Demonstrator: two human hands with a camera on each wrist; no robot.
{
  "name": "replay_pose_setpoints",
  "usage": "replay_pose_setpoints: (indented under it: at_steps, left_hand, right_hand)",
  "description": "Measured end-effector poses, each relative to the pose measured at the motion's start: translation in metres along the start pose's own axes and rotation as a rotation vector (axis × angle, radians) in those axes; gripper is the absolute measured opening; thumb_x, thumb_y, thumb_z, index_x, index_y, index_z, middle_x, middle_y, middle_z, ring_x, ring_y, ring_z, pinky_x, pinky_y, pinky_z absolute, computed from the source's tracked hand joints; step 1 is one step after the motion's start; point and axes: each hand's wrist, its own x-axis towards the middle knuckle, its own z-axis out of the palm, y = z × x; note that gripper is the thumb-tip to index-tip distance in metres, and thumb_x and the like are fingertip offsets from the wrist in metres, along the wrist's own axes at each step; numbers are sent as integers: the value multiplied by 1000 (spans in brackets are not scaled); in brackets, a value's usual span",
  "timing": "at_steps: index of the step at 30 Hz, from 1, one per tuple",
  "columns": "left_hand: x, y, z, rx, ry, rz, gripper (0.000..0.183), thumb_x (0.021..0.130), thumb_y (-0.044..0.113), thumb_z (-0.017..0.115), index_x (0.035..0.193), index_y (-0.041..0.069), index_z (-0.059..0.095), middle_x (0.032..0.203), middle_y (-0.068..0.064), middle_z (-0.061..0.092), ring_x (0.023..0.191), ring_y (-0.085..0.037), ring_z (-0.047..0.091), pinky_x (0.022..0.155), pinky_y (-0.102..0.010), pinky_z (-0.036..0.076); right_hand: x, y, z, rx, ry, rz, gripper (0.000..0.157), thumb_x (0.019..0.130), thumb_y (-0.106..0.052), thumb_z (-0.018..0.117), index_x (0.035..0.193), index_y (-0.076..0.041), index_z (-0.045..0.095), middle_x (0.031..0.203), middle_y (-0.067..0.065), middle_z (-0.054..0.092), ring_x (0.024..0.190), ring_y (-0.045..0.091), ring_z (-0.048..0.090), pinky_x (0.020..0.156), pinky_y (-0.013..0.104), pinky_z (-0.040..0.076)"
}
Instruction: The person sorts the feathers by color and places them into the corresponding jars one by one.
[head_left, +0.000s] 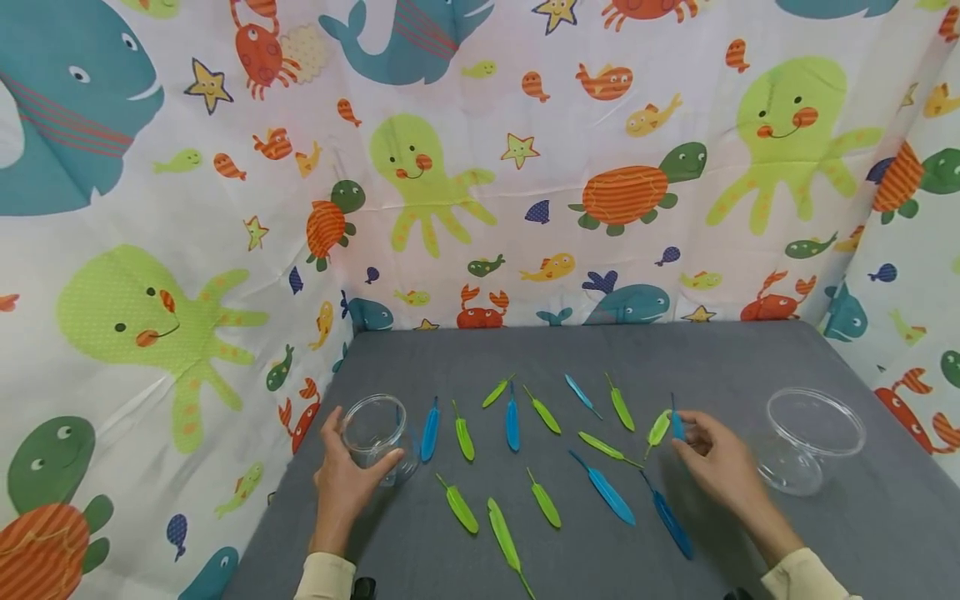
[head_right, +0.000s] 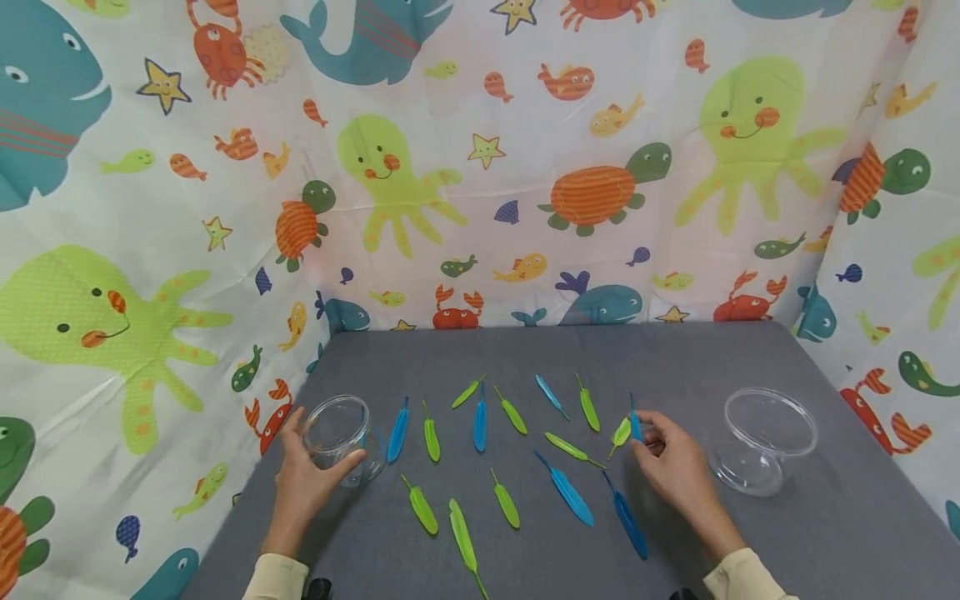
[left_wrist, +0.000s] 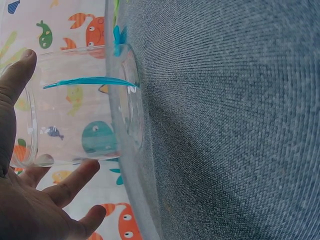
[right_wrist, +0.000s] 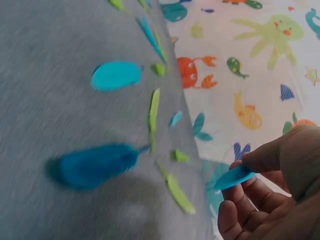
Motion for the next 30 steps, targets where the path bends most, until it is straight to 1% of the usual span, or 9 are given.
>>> replay_pose_setpoints:
  at_steps: [4,7,11,13,16,19,23,26,30]
  left_hand:
    - [-1,1,1,-4,-3,0,125,74,46,90,163,31,4,167,-16,28,144,-49,39,109,-79,16]
    - [-1,0,1,-6,1,5,125,73,46,91,163,31,5,167,-16,28,144,-48,39,110,-79,15]
    - [-2,-1,1,-25,13,19,124,73,47,91,163,32,7,167,-15,29,144,-49,40,110,-79,15]
    - [-2,-1,1,-33,15,23,124,73,45,91,163,33,7,167,-15,28,143,-49,40,110,-79,14]
    - [-2,-2,1,-37,18,21,125,72,44,92,163,33,7,167,-15,28,144,-50,39,110,-80,14]
    - [-2,-1,1,-31,20,15,125,72,44,92,163,32,7,167,-15,29,145,-49,38,110,-80,14]
    - [0,-1,1,-25,22,13,125,72,47,92,163,31,7,166,-16,30,145,-47,38,109,-79,15]
    - [0,-1,1,-23,24,13,125,72,47,92,162,32,7,166,-15,31,145,-47,39,109,-79,15]
    - [-1,-3,2,-34,21,26,125,73,47,91,162,34,6,167,-13,31,145,-47,39,110,-79,15]
  right_hand:
    - [4,-17,3,41,-11,8,41,95,-14,71,134,-5,61,100,14,75,78,7,65,64,26,51]
    - [9,-28,5,119,-46,15,42,97,-16,70,136,-7,60,101,15,75,79,4,66,64,25,50]
    - [15,-40,5,255,-108,17,46,99,-21,68,143,-11,55,104,15,75,82,3,68,65,25,53]
    - [17,-45,5,306,-128,12,48,99,-23,68,144,-12,54,105,15,75,83,2,69,66,26,55]
    - [21,-52,7,358,-142,-9,49,99,-21,68,145,-12,54,103,13,75,80,4,70,65,26,55]
    - [24,-60,10,380,-146,-17,48,98,-18,69,144,-12,55,102,13,75,79,5,69,64,27,55]
    - [29,-74,14,373,-153,-22,47,98,-21,70,143,-14,57,102,13,74,80,5,68,65,27,54]
    - [35,-86,17,382,-174,-32,48,98,-22,70,143,-14,56,103,14,73,83,7,68,67,27,53]
    - [43,-102,24,423,-211,-55,49,98,-22,69,144,-13,55,105,14,71,87,10,68,70,27,54]
